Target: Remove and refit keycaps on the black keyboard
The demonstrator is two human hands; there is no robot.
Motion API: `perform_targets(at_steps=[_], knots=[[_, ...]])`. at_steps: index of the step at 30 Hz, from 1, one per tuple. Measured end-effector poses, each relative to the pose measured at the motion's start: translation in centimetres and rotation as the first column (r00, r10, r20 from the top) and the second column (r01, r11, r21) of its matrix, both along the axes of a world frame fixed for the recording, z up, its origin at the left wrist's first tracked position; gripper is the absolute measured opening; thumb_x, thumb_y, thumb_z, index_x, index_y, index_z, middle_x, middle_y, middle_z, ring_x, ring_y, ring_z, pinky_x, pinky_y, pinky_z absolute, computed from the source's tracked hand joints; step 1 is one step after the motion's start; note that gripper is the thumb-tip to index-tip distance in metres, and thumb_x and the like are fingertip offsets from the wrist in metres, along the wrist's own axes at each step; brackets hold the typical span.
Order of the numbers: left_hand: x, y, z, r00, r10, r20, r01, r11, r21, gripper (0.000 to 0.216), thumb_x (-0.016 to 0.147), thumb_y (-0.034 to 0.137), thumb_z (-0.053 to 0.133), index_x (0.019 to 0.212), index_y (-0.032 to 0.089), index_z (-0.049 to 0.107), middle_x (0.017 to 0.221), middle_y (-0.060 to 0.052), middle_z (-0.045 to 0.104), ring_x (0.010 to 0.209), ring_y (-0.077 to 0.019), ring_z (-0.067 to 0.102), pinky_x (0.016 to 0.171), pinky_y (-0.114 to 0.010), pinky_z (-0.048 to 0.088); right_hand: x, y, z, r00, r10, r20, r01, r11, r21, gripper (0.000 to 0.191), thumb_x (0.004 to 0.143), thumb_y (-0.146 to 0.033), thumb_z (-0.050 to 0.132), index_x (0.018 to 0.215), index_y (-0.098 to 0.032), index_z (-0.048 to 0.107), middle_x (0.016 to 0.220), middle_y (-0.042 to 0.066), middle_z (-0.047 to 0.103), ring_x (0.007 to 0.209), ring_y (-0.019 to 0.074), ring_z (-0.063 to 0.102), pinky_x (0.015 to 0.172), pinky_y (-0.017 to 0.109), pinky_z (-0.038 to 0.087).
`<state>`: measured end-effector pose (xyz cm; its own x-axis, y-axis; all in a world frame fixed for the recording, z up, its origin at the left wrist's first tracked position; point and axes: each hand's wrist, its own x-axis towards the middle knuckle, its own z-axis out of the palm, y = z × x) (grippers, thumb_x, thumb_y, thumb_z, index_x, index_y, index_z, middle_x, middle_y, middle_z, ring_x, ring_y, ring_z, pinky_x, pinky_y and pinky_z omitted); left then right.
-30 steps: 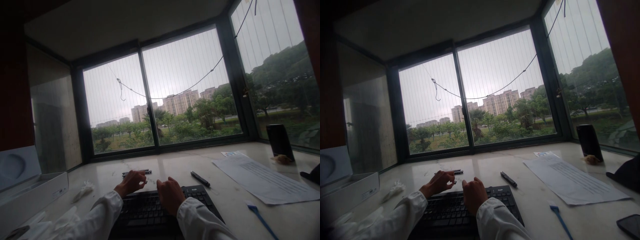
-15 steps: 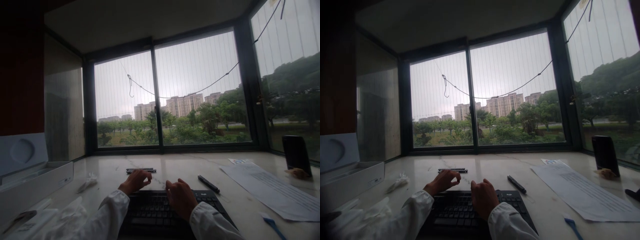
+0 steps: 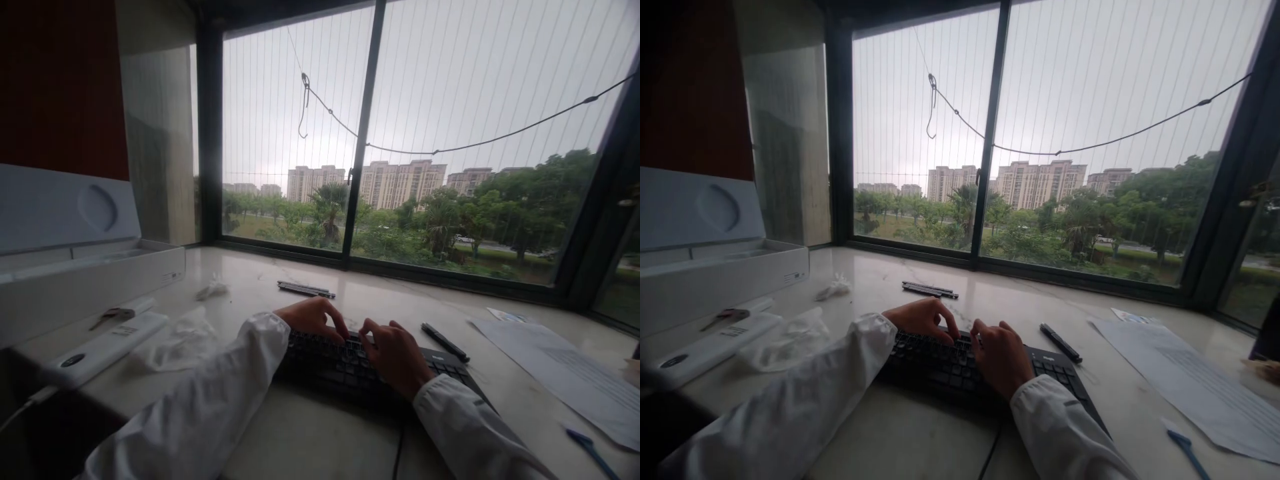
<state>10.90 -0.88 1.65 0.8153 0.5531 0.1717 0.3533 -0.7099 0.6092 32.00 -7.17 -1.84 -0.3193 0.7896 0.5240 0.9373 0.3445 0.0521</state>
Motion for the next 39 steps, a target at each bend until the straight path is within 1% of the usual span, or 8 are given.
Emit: perform_targets(at_steps=[4,11,18,23,28,31,36,39], knots=[[0.7,0.0,-0.7,0.995,-0.037,0.090,0.036,0.999,0.014,0.031,0.068,0.035,0.073,0.095,0.020,0.072,0.088,-0.002,0.072,0.080,-0.0122,0.062,0.068,-0.019,0.039,0.0,0.1,-0.1,1.000,-0.019,0.001,0.019,1.000,-0.015,0.019,0.089,-0.035,0.045,0.090,-0.026,0.062,0.063,0.000,0.065,0.069,0.0177,0.057,0.061,0.026,0.031],[1.4,0.2,-2.1,0.995,-0.030,0.094,0.026,0.999,0.046,0.027,0.067,0.036,0.074,0.087,0.019,0.074,0.081,-0.001,0.072,0.074,-0.0122,0.062,0.066,-0.019,0.041,-0.2,0.0,0.1,0.998,-0.062,0.013,0.062,0.996,-0.071,0.023,0.090,-0.037,0.044,0.091,-0.025,0.063,0.063,0.002,0.064,0.073,0.0184,0.058,0.062,0.027,0.032],[1.5,0.3,-2.5,0.999,-0.006,0.051,-0.002,0.989,0.151,0.029,0.069,0.042,0.071,0.088,0.020,0.075,0.075,-0.001,0.071,0.062,-0.0094,0.054,0.061,-0.020,0.039,0.0,0.2,-0.1,0.998,-0.054,0.006,0.055,0.995,-0.083,0.024,0.091,-0.037,0.042,0.091,-0.025,0.063,0.066,0.002,0.066,0.073,0.0185,0.058,0.064,0.027,0.034],[1.6,0.3,-2.6,1.000,0.020,0.006,-0.021,0.971,0.238,0.028,0.071,0.043,0.069,0.088,0.021,0.075,0.067,-0.001,0.068,0.057,-0.0092,0.052,0.059,-0.021,0.038,-0.2,0.0,0.1,0.999,-0.055,-0.001,0.054,0.993,-0.105,0.022,0.089,-0.035,0.045,0.093,-0.025,0.064,0.069,0.002,0.067,0.075,0.0186,0.059,0.066,0.027,0.035],[1.8,-0.3,-2.1,0.998,0.020,-0.058,-0.001,0.951,0.308,0.020,0.073,0.035,0.069,0.089,0.024,0.075,0.081,-0.002,0.071,0.073,-0.0133,0.061,0.069,-0.022,0.041,-0.2,-0.1,0.2,0.999,-0.048,-0.013,0.046,0.993,-0.108,0.023,0.090,-0.036,0.044,0.092,-0.025,0.064,0.069,0.003,0.067,0.075,0.0185,0.058,0.064,0.027,0.034],[1.6,-1.0,-1.5,0.996,-0.008,-0.092,0.043,0.924,0.381,0.017,0.075,0.033,0.067,0.090,0.029,0.074,0.090,0.000,0.071,0.080,-0.0134,0.063,0.072,-0.021,0.041,-0.2,-0.1,0.2,0.999,-0.039,-0.018,0.037,0.994,-0.103,0.022,0.090,-0.035,0.044,0.091,-0.025,0.064,0.069,0.002,0.067,0.074,0.0183,0.058,0.064,0.027,0.034],[1.5,-2.1,-0.8,0.991,0.002,-0.133,0.063,0.872,0.485,0.018,0.078,0.032,0.061,0.091,0.032,0.074,0.090,0.001,0.071,0.078,-0.0130,0.063,0.067,-0.021,0.039,0.0,-0.1,0.2,0.999,-0.037,-0.033,0.031,0.985,-0.167,0.017,0.086,-0.032,0.049,0.091,-0.025,0.064,0.071,0.001,0.067,0.076,0.0179,0.058,0.063,0.025,0.034],[1.6,-1.8,-1.2,0.994,0.039,-0.102,0.012,0.888,0.460,0.017,0.076,0.034,0.063,0.089,0.030,0.074,0.084,0.001,0.072,0.072,-0.0124,0.062,0.065,-0.021,0.039,0.1,0.0,0.3,0.998,-0.039,-0.053,0.028,0.981,-0.194,0.019,0.086,-0.034,0.049,0.091,-0.026,0.065,0.070,0.001,0.066,0.077,0.0179,0.058,0.062,0.025,0.034]])
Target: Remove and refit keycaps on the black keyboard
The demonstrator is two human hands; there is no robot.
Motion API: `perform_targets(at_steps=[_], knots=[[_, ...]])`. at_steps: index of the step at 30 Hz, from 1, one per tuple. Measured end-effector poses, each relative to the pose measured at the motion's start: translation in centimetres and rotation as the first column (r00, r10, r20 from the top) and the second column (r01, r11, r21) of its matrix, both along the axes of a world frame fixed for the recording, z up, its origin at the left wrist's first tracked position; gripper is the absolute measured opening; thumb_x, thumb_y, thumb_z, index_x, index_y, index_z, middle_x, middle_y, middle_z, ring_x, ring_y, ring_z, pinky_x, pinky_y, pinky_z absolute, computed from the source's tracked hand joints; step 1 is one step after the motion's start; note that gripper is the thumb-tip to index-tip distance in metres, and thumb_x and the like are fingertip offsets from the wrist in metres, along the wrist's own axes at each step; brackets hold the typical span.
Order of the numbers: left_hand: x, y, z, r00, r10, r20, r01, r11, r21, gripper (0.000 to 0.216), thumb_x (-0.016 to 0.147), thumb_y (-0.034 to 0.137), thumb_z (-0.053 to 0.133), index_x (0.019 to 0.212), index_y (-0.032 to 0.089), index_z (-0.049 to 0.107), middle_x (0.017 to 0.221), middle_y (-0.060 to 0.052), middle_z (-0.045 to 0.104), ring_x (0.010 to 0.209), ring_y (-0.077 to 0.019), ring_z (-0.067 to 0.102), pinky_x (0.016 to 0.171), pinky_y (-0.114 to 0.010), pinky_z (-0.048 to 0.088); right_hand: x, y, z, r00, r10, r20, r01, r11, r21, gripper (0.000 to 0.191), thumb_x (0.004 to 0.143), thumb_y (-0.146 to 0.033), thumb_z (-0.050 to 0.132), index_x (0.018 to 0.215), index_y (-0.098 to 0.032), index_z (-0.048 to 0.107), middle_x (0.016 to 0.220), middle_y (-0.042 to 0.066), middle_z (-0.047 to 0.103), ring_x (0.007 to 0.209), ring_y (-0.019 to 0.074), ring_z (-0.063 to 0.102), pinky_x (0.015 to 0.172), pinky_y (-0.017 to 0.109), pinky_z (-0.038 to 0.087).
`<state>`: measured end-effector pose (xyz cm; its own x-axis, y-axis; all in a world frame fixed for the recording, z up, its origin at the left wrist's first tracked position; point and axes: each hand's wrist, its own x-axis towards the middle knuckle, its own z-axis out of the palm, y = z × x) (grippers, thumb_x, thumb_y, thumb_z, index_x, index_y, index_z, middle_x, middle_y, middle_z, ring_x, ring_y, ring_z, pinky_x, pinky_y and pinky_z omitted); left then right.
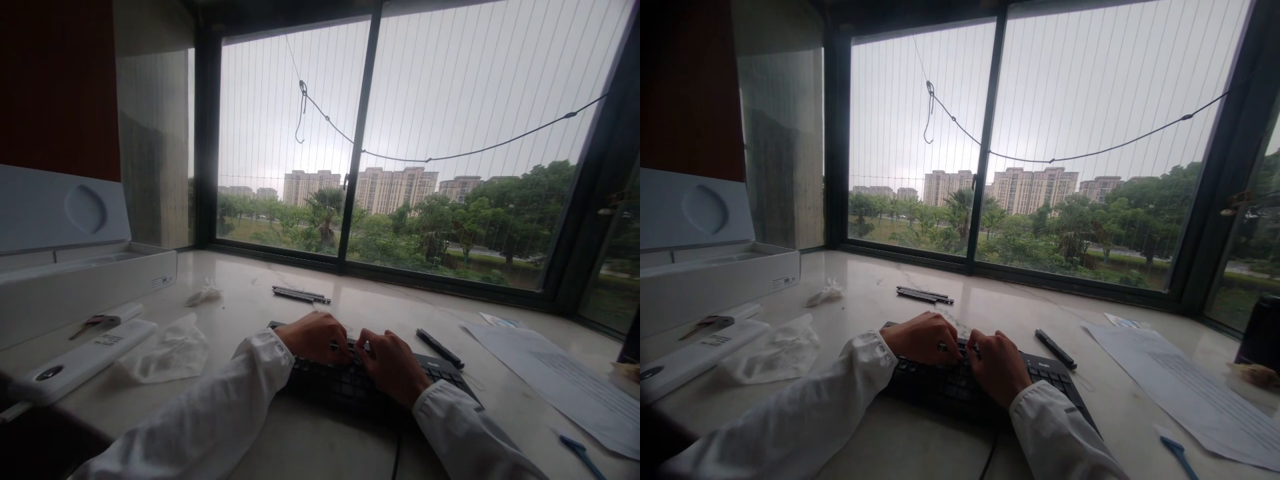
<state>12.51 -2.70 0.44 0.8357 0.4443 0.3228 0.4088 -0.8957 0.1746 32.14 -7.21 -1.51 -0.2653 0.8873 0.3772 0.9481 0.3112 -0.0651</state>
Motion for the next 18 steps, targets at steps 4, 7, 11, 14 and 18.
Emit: perform_targets(at_steps=[4,7,11,14,18], knots=[[0.1,1.0,-0.9,0.994,0.058,0.096,-0.038,0.979,-0.199,0.022,0.070,0.040,0.070,0.086,0.025,0.076,0.073,0.000,0.071,0.068,-0.0118,0.062,0.065,-0.019,0.041,0.2,0.0,0.1,1.000,0.008,-0.001,-0.008,1.000,0.025,0.019,0.086,-0.034,0.048,0.089,-0.025,0.065,0.067,0.002,0.065,0.077,0.0183,0.058,0.063,0.025,0.034],[0.0,1.3,-1.1,0.986,0.070,0.149,-0.020,0.950,-0.310,0.025,0.069,0.040,0.071,0.086,0.022,0.076,0.073,0.000,0.072,0.069,-0.0116,0.061,0.067,-0.018,0.041,0.3,0.0,-0.1,1.000,0.019,0.011,-0.019,0.999,0.034,0.018,0.086,-0.032,0.048,0.088,-0.026,0.064,0.066,0.002,0.065,0.075,0.0185,0.058,0.063,0.025,0.034],[-0.1,1.0,-0.8,0.990,0.065,0.126,-0.022,0.949,-0.315,0.024,0.068,0.037,0.071,0.085,0.021,0.076,0.072,0.000,0.071,0.066,-0.0108,0.059,0.064,-0.019,0.040,0.2,0.0,-0.1,0.999,0.021,0.027,-0.021,1.000,0.022,0.018,0.086,-0.032,0.049,0.090,-0.026,0.064,0.066,0.002,0.065,0.076,0.0188,0.058,0.063,0.025,0.034],[-0.1,0.9,-0.6,0.992,0.033,0.124,0.009,0.946,-0.324,0.021,0.069,0.034,0.070,0.085,0.021,0.076,0.072,0.000,0.071,0.066,-0.0104,0.059,0.064,-0.019,0.040,0.1,-0.2,0.0,0.999,0.013,0.043,-0.014,1.000,0.009,0.018,0.086,-0.033,0.048,0.091,-0.025,0.064,0.068,0.002,0.065,0.078,0.0190,0.058,0.063,0.026,0.034],[-0.1,0.9,-0.6,0.987,0.033,0.160,0.036,0.911,-0.411,0.023,0.068,0.033,0.071,0.086,0.019,0.074,0.078,0.000,0.071,0.073,-0.0120,0.062,0.069,-0.019,0.043,-0.1,-0.3,0.2,0.999,-0.005,0.046,0.006,1.000,-0.014,0.021,0.087,-0.035,0.048,0.093,-0.025,0.065,0.071,0.003,0.066,0.081,0.0193,0.059,0.064,0.026,0.034]])
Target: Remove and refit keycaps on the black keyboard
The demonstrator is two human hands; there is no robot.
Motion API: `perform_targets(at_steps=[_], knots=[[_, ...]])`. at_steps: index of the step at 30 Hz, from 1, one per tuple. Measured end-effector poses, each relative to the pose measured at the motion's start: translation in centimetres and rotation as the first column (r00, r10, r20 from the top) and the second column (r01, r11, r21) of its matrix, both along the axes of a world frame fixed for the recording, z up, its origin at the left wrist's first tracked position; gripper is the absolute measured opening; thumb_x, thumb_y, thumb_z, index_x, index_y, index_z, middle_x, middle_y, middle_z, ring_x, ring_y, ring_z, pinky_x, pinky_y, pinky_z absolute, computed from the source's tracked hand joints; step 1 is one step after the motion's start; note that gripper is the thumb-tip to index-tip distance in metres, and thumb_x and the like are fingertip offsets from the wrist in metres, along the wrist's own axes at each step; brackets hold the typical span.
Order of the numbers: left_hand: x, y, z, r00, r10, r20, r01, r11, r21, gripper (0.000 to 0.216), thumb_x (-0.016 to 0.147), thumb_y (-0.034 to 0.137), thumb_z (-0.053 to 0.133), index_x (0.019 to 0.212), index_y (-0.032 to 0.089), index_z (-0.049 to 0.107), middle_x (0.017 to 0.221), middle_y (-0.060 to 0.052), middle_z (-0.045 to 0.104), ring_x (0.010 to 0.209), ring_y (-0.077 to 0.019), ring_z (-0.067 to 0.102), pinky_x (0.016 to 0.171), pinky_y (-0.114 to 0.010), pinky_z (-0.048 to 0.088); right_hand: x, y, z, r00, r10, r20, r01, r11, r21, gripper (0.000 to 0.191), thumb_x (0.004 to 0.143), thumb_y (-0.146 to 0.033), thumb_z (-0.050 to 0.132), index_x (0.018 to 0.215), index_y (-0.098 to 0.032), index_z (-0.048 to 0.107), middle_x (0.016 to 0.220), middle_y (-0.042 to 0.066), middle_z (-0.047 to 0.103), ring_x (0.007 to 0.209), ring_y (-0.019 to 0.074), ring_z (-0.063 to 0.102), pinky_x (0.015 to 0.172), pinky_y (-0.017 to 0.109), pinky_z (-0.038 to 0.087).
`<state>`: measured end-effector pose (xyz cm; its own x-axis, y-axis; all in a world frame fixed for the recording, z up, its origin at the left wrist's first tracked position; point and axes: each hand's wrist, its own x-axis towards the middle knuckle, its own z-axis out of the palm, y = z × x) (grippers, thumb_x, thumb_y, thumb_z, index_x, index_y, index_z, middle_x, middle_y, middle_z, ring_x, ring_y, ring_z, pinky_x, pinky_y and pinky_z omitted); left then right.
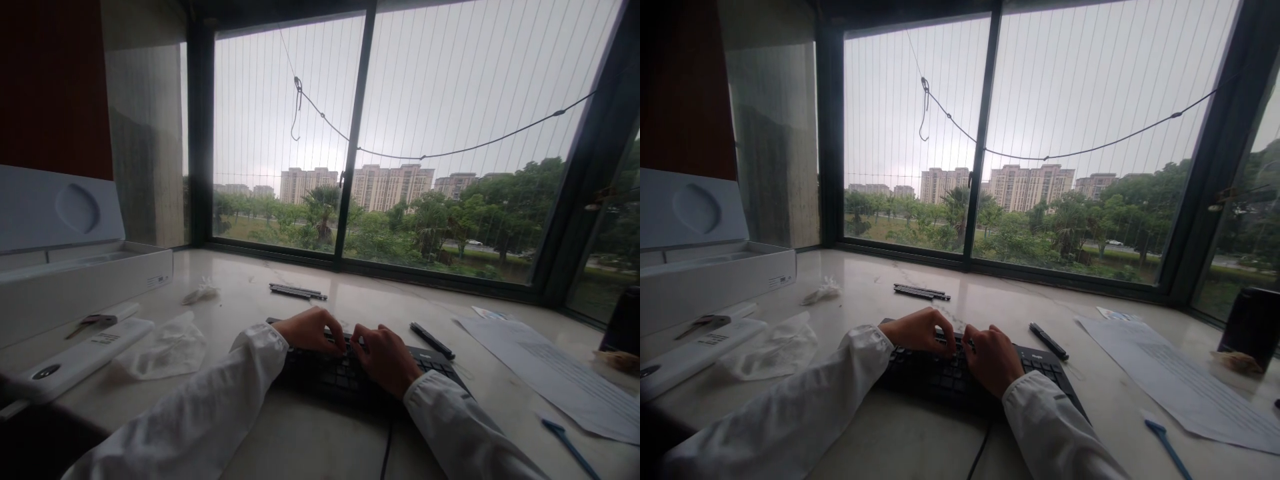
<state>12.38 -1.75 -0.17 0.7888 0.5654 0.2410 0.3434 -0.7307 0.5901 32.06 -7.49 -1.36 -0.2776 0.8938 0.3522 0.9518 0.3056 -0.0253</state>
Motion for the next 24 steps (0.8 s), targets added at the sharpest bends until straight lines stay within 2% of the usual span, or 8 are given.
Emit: perform_targets(at_steps=[4,24], knots=[[0.01,0.23,-0.12,1.000,0.004,0.021,-0.002,0.997,-0.081,0.029,0.067,0.032,0.072,0.092,0.018,0.073,0.086,-0.001,0.072,0.081,-0.0147,0.064,0.075,-0.021,0.045,0.03,0.05,-0.12,1.000,0.005,-0.007,-0.005,1.000,0.011,0.022,0.087,-0.036,0.048,0.094,-0.026,0.065,0.071,0.003,0.066,0.081,0.0195,0.058,0.064,0.026,0.034],[0.13,0.24,-0.24,0.999,0.048,-0.011,-0.048,0.997,-0.053,0.028,0.067,0.035,0.071,0.090,0.019,0.075,0.078,0.000,0.072,0.074,-0.0140,0.063,0.067,-0.020,0.041,0.51,0.24,-0.43,1.000,0.022,-0.015,-0.022,0.999,0.026,0.020,0.086,-0.037,0.048,0.092,-0.027,0.064,0.068,0.002,0.064,0.077,0.0188,0.057,0.063,0.025,0.033]])
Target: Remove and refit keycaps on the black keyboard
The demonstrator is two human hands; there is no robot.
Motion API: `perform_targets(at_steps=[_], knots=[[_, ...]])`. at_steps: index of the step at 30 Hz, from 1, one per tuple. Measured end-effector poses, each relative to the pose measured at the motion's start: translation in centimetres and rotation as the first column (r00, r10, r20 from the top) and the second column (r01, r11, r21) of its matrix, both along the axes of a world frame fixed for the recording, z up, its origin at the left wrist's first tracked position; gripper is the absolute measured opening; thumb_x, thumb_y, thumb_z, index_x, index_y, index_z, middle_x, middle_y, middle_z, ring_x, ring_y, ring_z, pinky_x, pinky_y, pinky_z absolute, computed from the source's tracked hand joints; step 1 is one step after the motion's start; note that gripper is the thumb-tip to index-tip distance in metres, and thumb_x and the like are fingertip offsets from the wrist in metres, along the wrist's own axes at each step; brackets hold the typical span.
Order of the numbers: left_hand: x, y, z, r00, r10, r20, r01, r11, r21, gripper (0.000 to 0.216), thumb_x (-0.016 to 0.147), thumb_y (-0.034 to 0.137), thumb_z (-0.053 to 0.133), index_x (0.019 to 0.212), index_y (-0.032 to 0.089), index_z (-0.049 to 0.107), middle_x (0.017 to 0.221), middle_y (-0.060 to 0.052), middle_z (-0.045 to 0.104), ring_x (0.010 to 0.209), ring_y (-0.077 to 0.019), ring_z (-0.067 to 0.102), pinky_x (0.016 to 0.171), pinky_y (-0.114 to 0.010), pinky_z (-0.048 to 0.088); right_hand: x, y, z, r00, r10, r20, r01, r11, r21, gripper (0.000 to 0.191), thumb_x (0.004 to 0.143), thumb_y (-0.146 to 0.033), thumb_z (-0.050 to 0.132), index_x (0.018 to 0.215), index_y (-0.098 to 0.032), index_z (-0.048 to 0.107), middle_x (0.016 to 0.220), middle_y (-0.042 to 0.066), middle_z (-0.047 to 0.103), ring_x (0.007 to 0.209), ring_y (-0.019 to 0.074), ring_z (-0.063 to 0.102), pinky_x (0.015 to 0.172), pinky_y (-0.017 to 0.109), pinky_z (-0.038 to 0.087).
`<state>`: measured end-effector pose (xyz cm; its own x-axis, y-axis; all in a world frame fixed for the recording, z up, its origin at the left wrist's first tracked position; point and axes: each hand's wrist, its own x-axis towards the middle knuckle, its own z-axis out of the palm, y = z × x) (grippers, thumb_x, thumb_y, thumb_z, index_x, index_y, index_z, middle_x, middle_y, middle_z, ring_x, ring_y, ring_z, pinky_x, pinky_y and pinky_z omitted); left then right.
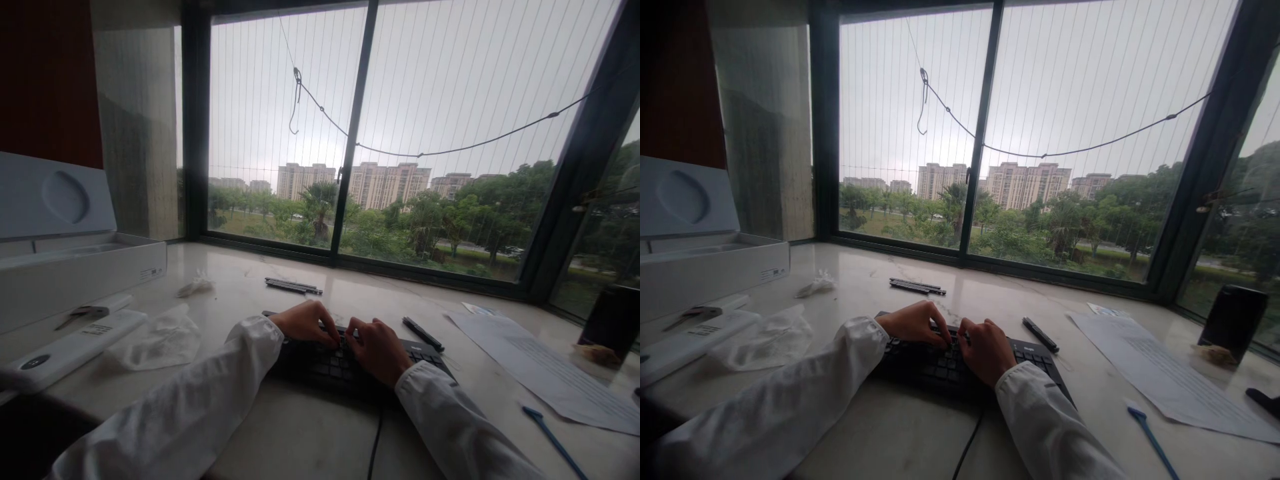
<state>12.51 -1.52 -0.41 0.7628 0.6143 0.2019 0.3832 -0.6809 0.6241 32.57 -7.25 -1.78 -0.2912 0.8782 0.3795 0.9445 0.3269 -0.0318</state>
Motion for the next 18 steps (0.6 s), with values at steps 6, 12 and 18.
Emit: perform_targets(at_steps=[6,12,18], knots=[[0.08,-0.27,0.30,0.999,0.020,-0.029,-0.019,0.999,0.032,0.027,0.067,0.033,0.071,0.089,0.019,0.076,0.075,0.000,0.072,0.070,-0.0131,0.061,0.063,-0.019,0.040,-0.03,0.07,-0.15,1.000,0.012,-0.004,-0.011,1.000,0.026,0.018,0.085,-0.037,0.048,0.091,-0.028,0.063,0.068,0.002,0.064,0.075,0.0191,0.056,0.061,0.026,0.030],[0.13,-0.47,0.50,0.998,0.040,-0.053,-0.034,0.993,0.109,0.025,0.066,0.033,0.071,0.086,0.019,0.076,0.068,0.000,0.071,0.062,-0.0104,0.057,0.060,-0.018,0.039,-0.07,-0.03,-0.03,1.000,0.005,0.009,-0.006,1.000,0.024,0.020,0.085,-0.038,0.047,0.092,-0.027,0.063,0.067,0.002,0.064,0.075,0.0190,0.056,0.061,0.026,0.030],[0.14,-0.65,0.65,0.997,0.042,-0.066,-0.033,0.992,0.125,0.022,0.068,0.029,0.069,0.085,0.019,0.076,0.067,0.000,0.070,0.061,-0.0101,0.057,0.059,-0.018,0.038,-0.09,-0.05,-0.05,1.000,0.015,0.008,-0.015,0.999,0.038,0.020,0.085,-0.037,0.047,0.091,-0.028,0.063,0.065,0.002,0.063,0.075,0.0196,0.056,0.061,0.026,0.030]])
